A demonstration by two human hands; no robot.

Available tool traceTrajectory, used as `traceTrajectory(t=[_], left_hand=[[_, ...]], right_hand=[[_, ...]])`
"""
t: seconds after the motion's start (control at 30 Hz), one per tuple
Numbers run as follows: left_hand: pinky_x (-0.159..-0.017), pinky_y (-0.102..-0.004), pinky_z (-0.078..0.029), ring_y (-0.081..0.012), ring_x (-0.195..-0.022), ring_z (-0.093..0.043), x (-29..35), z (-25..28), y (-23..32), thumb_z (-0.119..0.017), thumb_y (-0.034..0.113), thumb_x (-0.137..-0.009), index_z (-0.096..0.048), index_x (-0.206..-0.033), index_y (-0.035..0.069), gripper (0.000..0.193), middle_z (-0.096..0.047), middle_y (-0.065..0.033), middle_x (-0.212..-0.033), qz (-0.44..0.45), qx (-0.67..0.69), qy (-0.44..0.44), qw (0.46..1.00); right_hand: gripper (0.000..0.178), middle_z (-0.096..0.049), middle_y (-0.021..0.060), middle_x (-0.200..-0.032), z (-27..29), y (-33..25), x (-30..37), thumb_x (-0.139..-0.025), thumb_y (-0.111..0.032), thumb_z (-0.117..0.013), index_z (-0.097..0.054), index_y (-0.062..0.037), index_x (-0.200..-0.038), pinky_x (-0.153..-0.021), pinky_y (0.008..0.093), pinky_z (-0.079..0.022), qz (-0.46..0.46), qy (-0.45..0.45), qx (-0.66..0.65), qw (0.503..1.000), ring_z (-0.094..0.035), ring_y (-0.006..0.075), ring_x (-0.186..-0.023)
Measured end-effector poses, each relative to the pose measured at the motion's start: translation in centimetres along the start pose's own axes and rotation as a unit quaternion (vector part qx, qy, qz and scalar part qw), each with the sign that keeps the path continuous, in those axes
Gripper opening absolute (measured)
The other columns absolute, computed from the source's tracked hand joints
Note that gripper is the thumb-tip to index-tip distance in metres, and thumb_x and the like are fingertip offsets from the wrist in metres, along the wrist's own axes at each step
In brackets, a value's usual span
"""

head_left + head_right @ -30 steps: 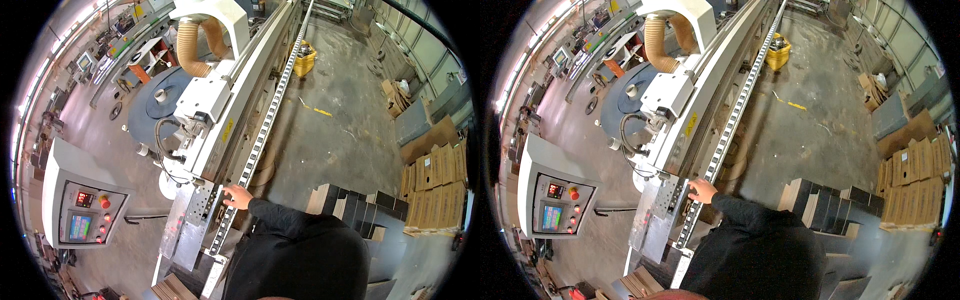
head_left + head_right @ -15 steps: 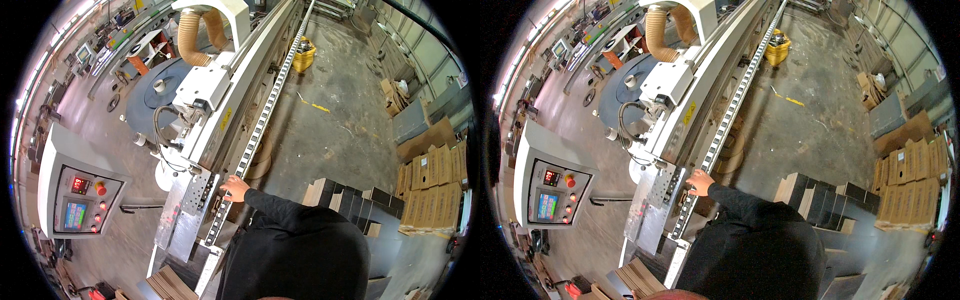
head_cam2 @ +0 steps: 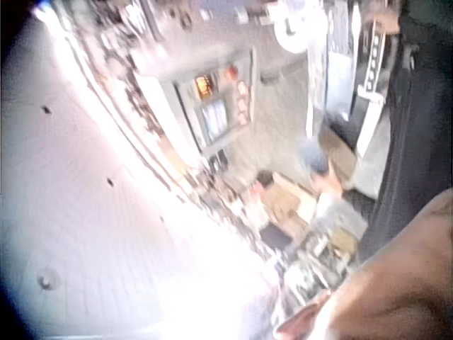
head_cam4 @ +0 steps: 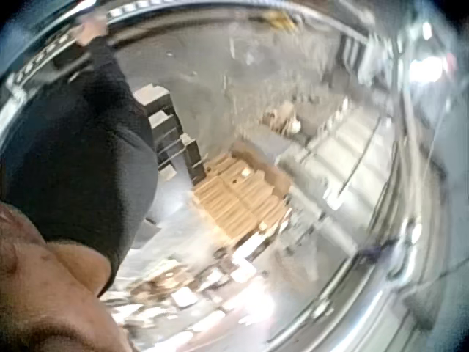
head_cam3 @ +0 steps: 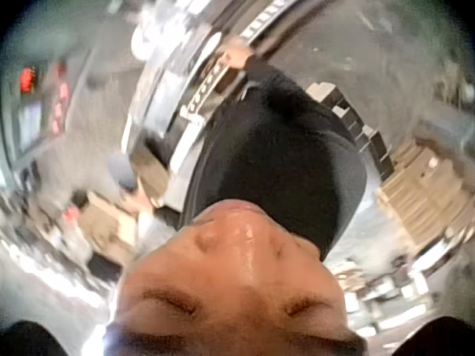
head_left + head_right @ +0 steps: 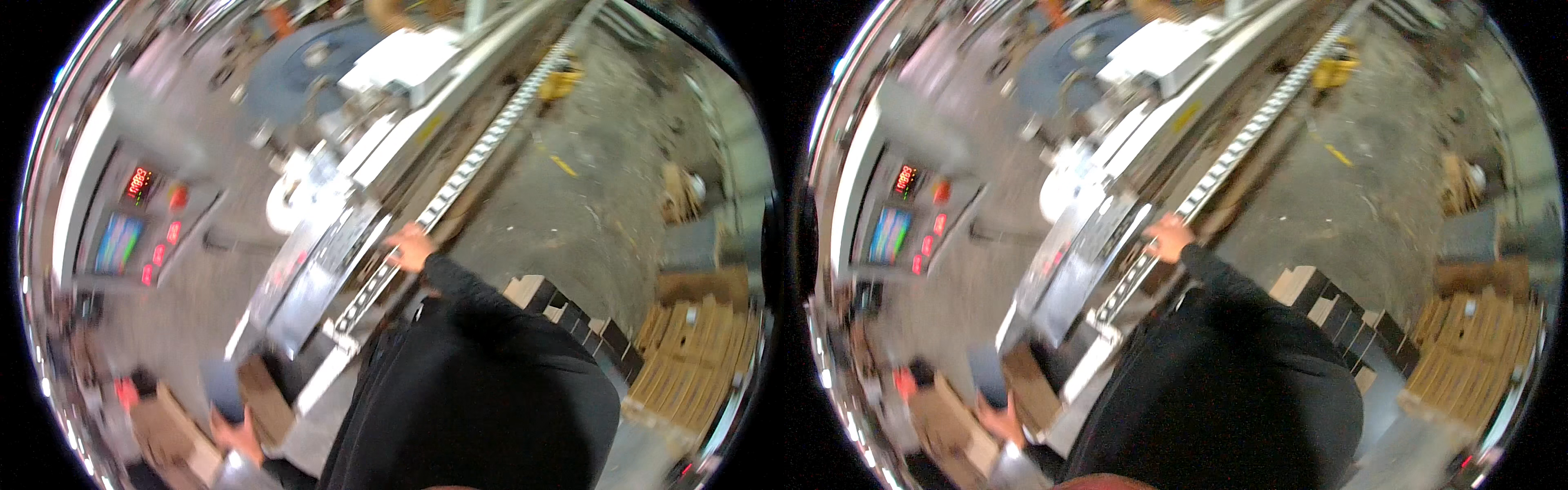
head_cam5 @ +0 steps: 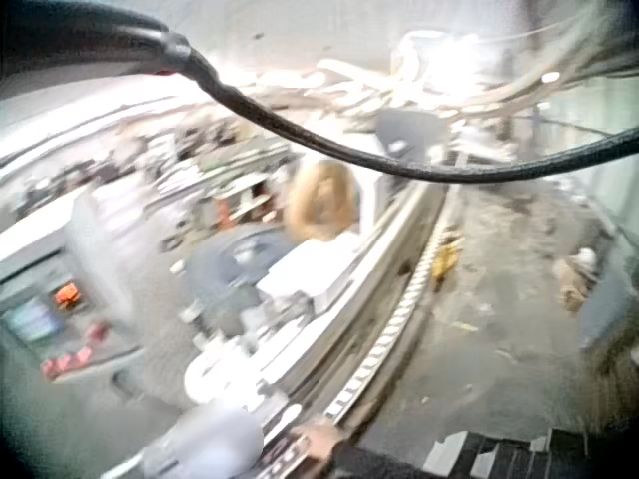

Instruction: The person feeds wood panels into an edge banding machine, operates a touch-screen control panel, and stacks the processed panels.

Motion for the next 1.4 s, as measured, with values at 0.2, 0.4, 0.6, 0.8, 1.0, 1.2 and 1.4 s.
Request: traceTrajectory(t=[0.2,0.4,0.6,0.8,1.0,1.2,1.4], left_hand=[[-0.117,-0.0554,-0.035,-0.0421,-0.139,-0.046,1.3,-8.4,14.1,-0.094,0.056,-0.064,-0.061,-0.145,0.005,0.102,-0.055,-0.0188,-0.145,-0.102,0.215,-0.099,0.966],[-0.12,-0.0592,-0.033,-0.0462,-0.14,-0.044,0.9,-19.1,20.1,-0.092,0.058,-0.065,-0.055,-0.153,0.011,0.107,-0.052,-0.0203,-0.147,-0.133,0.222,-0.146,0.955],[-0.124,-0.0561,-0.03,-0.044,-0.147,-0.038,-4.3,-23.7,26.0,-0.09,0.055,-0.073,-0.057,-0.15,0.009,0.095,-0.043,-0.0215,-0.159,-0.146,0.221,-0.069,0.962],[-0.121,-0.057,-0.033,-0.0435,-0.14,-0.043,-5.2,-22.4,27.7,-0.092,0.051,-0.073,-0.06,-0.142,0.003,0.09,-0.049,-0.0228,-0.15,-0.088,0.208,-0.027,0.974],[-0.125,-0.054,-0.029,-0.0427,-0.153,-0.036,-2.0,-22.9,21.7,-0.079,0.039,-0.092,-0.054,-0.153,0.004,0.074,-0.043,-0.0196,-0.166,-0.09,0.24,-0.106,0.961],[-0.128,-0.054,-0.025,-0.0397,-0.157,-0.032,-2.4,-22.6,18.4,-0.079,0.03,-0.092,-0.055,-0.155,0.012,0.071,-0.044,-0.0089,-0.168,-0.134,0.196,-0.149,0.96],[-0.129,-0.055,-0.022,-0.0407,-0.155,-0.035,-2.2,-22.9,19.9,-0.069,0.033,-0.099,-0.052,-0.156,0.008,0.064,-0.043,-0.0147,-0.168,-0.167,0.169,-0.129,0.963]], right_hand=[[0.043,-0.072,0.0139,-0.127,0.5,-0.9,-0.2,-0.095,-0.035,-0.077,-0.07,-0.0138,-0.132,-0.119,0.0539,-0.035,0.085,0.102,-0.082,0.988,-0.061,0.0327,-0.126],[0.036,-0.067,0.0093,-0.13,-0.5,-2.9,2.6,-0.108,-0.026,-0.066,-0.062,-0.0052,-0.136,-0.104,0.0355,-0.05,-0.208,0.126,-0.558,0.793,-0.064,0.0216,-0.118],[0.053,-0.058,0.0166,-0.144,-2.9,-7.2,2.5,-0.108,-0.037,-0.059,-0.049,-0.0018,-0.147,-0.115,0.0452,-0.047,-0.322,-0.096,-0.756,0.562,-0.059,0.0298,-0.129],[0.066,-0.05,0.0191,-0.15,-7.3,-11.7,-0.1,-0.108,-0.044,-0.058,-0.037,0.0002,-0.152,-0.12,0.0464,-0.042,-0.295,-0.104,-0.784,0.536,-0.05,0.0318,-0.14],[0.095,-0.033,0.0241,-0.162,-7.0,-13.9,-0.3,-0.103,-0.054,-0.06,-0.018,0.0062,-0.164,-0.129,0.0475,-0.027,-0.347,-0.032,-0.798,0.492,-0.034,0.0338,-0.154],[0.097,-0.019,0.0187,-0.176,-7.0,-14.9,-0.1,-0.104,-0.058,-0.051,-0.01,-0.0003,-0.17,-0.13,0.047,-0.022,-0.34,-0.024,-0.81,0.478,-0.028,0.0345,-0.159],[0.103,-0.013,0.0222,-0.176,-5.4,-14.4,-0.9,-0.104,-0.064,-0.05,-0.007,0.0028,-0.169,-0.132,0.0419,-0.024,-0.36,-0.022,-0.812,0.459,-0.027,0.0351,-0.159]])
Point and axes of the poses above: each hand's wrist, its own x-axis away from the middle knuckle, its own z-axis out of the back of the hand, y = z × x, the point moved 2 cm from there along -x, towards the middle knuckle
